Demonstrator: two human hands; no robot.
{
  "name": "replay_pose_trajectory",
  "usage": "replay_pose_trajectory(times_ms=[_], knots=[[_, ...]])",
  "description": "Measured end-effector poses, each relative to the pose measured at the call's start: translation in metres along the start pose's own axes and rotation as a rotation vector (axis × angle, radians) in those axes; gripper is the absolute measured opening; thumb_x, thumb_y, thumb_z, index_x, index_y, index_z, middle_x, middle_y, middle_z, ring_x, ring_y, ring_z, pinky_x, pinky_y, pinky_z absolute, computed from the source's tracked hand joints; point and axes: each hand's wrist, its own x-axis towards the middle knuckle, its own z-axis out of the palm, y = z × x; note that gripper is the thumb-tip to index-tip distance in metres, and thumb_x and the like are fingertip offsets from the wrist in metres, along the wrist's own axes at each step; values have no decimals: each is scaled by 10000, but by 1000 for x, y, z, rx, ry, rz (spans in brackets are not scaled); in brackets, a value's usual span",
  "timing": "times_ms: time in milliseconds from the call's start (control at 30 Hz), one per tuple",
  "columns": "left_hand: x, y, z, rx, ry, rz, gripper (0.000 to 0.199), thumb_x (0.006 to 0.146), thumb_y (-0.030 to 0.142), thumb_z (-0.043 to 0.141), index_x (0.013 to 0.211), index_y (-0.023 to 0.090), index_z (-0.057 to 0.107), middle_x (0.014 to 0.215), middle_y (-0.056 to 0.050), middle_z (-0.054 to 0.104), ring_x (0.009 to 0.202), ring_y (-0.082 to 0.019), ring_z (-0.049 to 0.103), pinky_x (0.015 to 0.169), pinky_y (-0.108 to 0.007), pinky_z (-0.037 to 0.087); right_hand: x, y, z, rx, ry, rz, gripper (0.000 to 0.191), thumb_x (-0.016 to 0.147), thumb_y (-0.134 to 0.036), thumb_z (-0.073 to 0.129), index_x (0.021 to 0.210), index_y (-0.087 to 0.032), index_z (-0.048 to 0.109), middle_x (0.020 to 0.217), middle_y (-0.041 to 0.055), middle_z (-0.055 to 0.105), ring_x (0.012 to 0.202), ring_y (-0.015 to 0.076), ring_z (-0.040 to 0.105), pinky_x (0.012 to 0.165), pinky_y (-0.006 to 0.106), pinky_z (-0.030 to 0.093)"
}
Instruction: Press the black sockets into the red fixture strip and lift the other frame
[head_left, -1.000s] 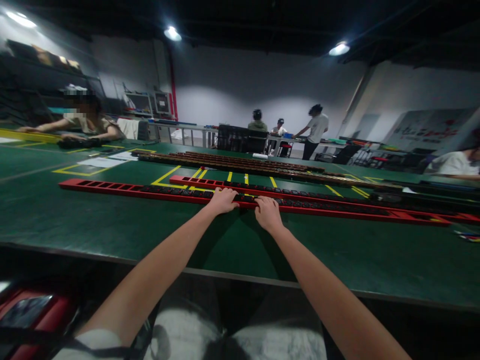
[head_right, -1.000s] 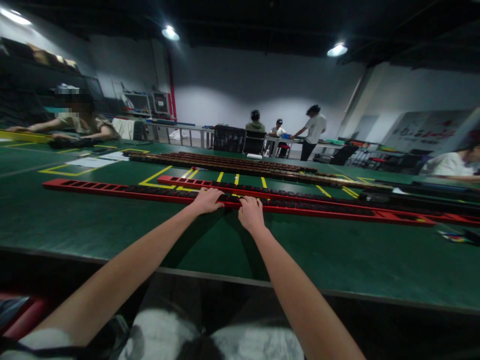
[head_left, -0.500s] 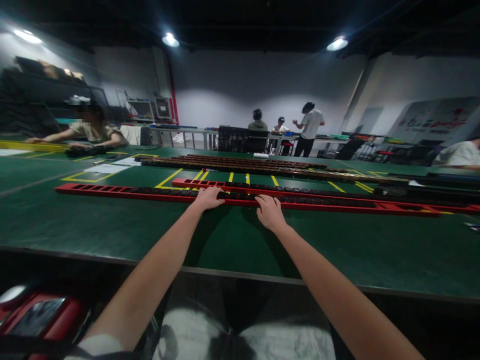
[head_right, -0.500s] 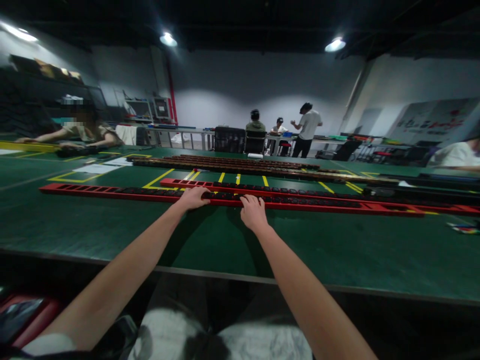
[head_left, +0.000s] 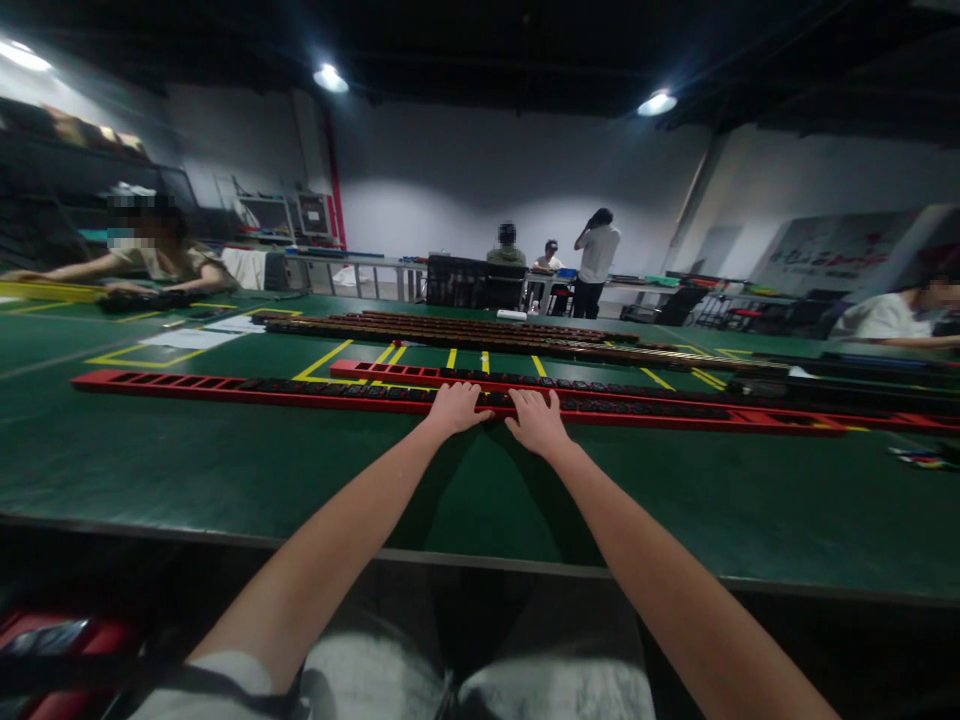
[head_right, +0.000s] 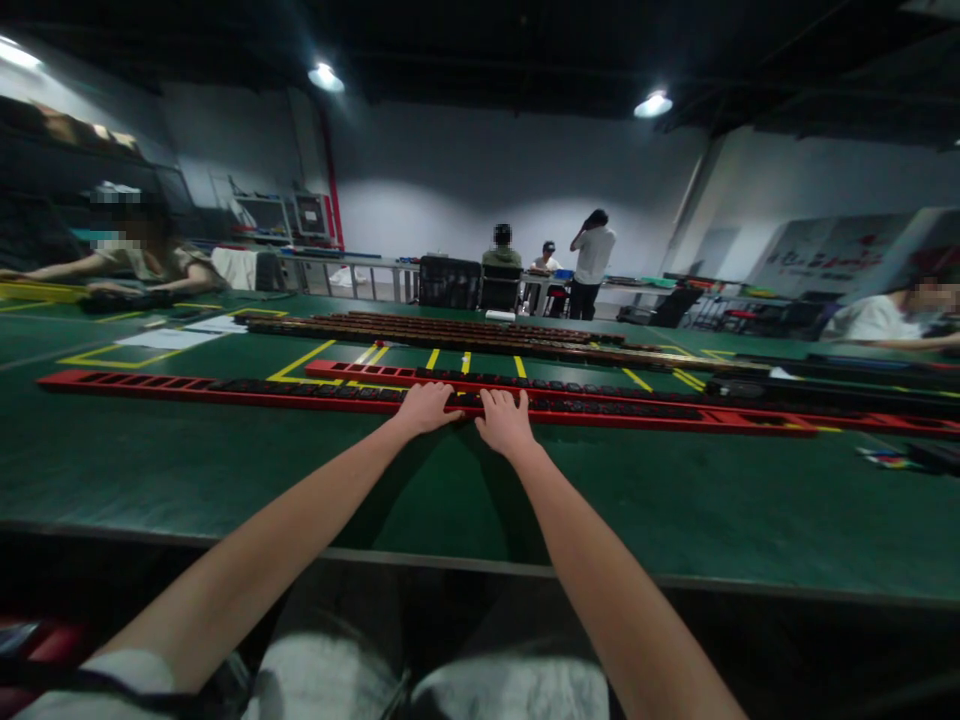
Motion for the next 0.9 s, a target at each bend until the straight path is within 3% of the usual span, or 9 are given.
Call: replay_pose_trajectory(times_ms=[100,267,467,767,900], knots=[[0,-1,3,9,13,25,642,867,731,473,1147,169,608,1202,-160,662,1142,-333,602,969,-440,448,11,25,-9,-63,-141,-15,577,949,-445,525,1445,-158,457,1422,187,544,1315,338,480,1141,630,199],[-1,-10,-1,1,-18,56,682,851,768,450,1167,183,599,1176,-155,675,1106,-331,623,931,-437,473,18,43,-15,-71,-197,-7,504,918,-514,573,1228,-119,618,1271,196,625,1188,339,571,980,479,443],[-10,-19,-10,13,-43,111,681,828,789,461,1113,190,619,1156,-144,689,1089,-327,638,886,-402,491,6,34,-16,-90,-128,-63,498,912,-543,585,1200,-139,629,1243,159,641,1154,311,579,963,426,446],[-29,-16,-18,30,-14,139,657,830,761,494,1089,173,634,1090,-150,692,1018,-326,655,863,-413,508,-7,31,-23,-32,-107,-121,460,890,-544,617,1121,-149,653,1124,146,671,1039,291,615,879,378,464],[-33,-19,-15,-66,23,140,515,928,641,428,1140,214,623,1110,-100,700,1039,-277,655,884,-379,509,-12,29,-15,-46,-57,-121,486,917,-527,580,1206,-141,637,1192,161,662,1114,314,595,936,416,458]])
